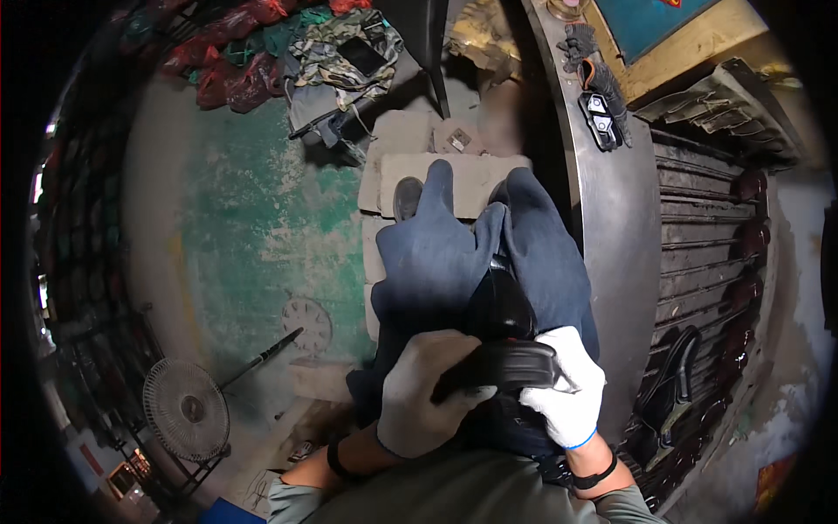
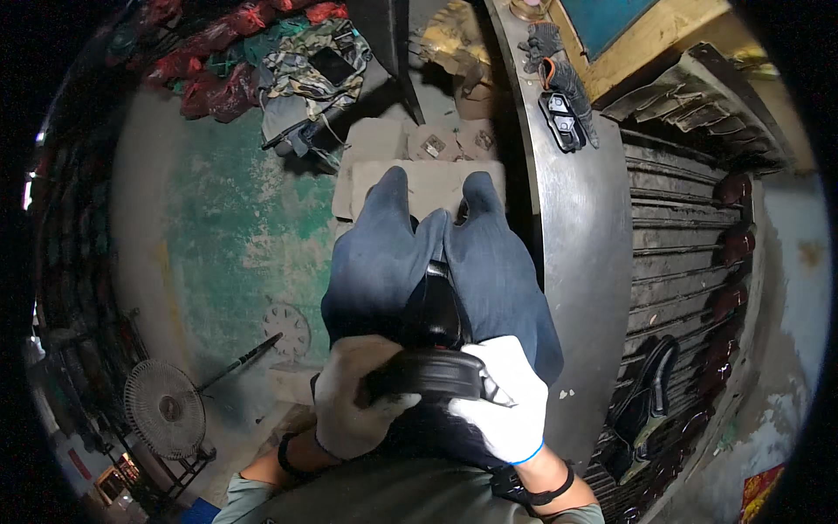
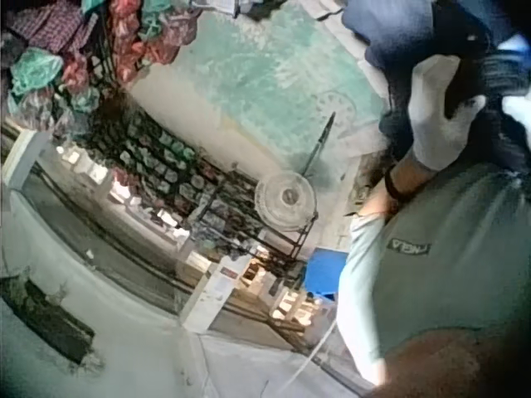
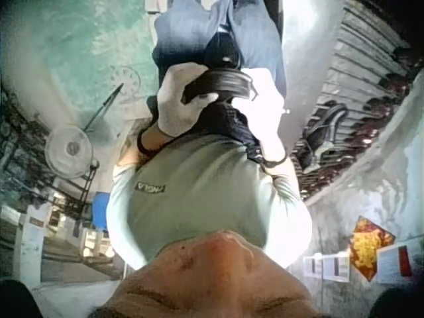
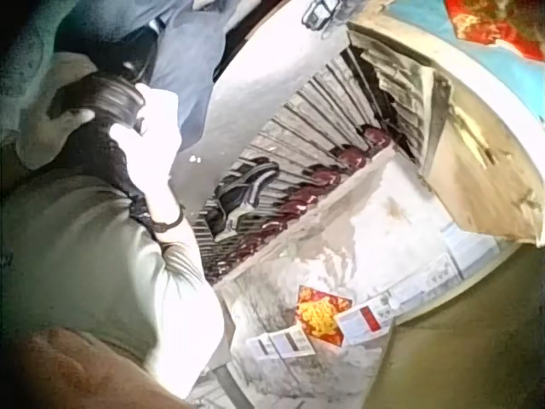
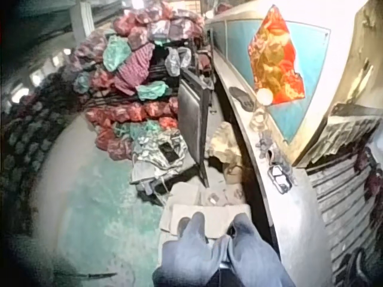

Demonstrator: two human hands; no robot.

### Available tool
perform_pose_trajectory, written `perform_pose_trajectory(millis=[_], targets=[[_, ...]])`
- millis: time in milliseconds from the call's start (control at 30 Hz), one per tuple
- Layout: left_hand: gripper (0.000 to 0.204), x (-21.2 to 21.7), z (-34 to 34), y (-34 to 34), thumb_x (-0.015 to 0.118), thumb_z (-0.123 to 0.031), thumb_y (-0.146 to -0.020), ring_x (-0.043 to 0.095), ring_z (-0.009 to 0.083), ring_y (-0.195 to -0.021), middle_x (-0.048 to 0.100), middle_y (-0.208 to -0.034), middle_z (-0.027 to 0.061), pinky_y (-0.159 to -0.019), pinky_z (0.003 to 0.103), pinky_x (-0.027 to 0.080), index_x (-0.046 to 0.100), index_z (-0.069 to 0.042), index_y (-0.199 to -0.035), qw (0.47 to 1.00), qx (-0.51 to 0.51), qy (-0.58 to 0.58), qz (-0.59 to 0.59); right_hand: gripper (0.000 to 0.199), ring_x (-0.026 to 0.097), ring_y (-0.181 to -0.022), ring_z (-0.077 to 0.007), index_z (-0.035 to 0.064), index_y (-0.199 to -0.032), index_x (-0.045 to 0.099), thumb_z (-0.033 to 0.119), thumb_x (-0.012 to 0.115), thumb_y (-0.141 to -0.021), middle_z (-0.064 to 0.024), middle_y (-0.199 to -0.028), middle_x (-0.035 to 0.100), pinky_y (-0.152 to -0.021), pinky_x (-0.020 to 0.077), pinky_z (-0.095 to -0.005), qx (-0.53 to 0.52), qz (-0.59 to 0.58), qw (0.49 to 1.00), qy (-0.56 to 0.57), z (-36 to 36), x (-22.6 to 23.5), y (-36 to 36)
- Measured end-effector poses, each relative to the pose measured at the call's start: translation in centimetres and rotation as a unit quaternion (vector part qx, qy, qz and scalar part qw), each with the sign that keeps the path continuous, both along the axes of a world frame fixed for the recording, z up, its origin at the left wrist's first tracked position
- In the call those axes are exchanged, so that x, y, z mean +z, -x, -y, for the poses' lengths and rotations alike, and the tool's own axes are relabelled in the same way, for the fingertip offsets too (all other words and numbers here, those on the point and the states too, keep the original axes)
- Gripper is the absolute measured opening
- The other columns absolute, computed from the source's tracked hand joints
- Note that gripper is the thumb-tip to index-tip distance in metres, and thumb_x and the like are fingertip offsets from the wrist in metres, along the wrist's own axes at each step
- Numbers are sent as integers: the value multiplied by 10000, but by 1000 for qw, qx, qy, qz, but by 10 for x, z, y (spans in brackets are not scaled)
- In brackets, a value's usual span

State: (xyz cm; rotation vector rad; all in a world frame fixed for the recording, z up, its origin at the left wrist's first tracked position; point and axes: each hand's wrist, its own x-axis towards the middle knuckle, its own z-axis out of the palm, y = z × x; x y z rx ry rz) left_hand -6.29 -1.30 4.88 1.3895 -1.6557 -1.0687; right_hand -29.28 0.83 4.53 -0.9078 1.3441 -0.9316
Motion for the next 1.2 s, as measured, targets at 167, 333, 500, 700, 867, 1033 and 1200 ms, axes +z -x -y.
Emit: perform_pose_trajectory(millis=[167,333,500,700,867,1033,1200], targets=[[596,17,46,2,985,-222,-814,767,304,-976,750,-1070,187,-845,406,624,700,11,-1283,981,3,-180,65,646,540,-768,-91,2,-1370,775,15,962,-752,-22,-894,609,-713,462,-273,20,-138,990,-12,32,-2,2],[510,14,49,-4,900,-329,-919,794,352,-953,784,-1083,206,-806,407,621,754,47,-1231,977,-42,-113,177,740,506,-675,-96,14,-1466,731,167,993,-791,-34,-825,587,-630,460,-280,83,-239,965,63,35,0,12],[361,24,6,20,884,-208,-895,788,372,-880,793,-993,195,-792,413,622,798,3,-1174,988,31,10,153,669,661,-826,-276,-84,-1472,668,86,903,-869,-151,-987,682,-740,562,-384,56,-317,910,260,7,15,-13],[834,96,-39,4,1061,-379,-726,806,285,-1008,790,-1168,205,-910,403,638,716,103,-1313,996,1,83,17,530,736,-943,-370,-62,-1279,770,106,897,-793,-218,-1112,743,-805,620,-434,2,-359,833,422,-39,70,-17],[1282,91,-73,18,1071,-493,-702,710,344,-1342,676,-1480,277,-1150,449,567,422,104,-1632,997,49,-3,58,431,747,-1196,-411,-30,-1323,765,146,803,-932,-256,-1379,698,-986,625,-453,76,-143,921,355,-79,50,-3],[930,63,-104,20,949,-274,-839,552,484,-1519,555,-1626,312,-1238,574,479,536,46,-1608,968,-82,173,165,626,709,-1303,-399,40,-1527,653,390,739,-1015,-225,-1476,687,-1168,533,-556,-131,572,792,-169,-86,5,7],[670,30,-113,8,787,-386,-1026,399,498,-1621,536,-1673,220,-1285,723,316,590,-70,-1584,909,-332,143,207,698,748,-1252,-414,-58,-1534,615,322,601,-949,-269,-1449,722,-1128,598,-522,-84,642,745,-162,-102,-67,15]])
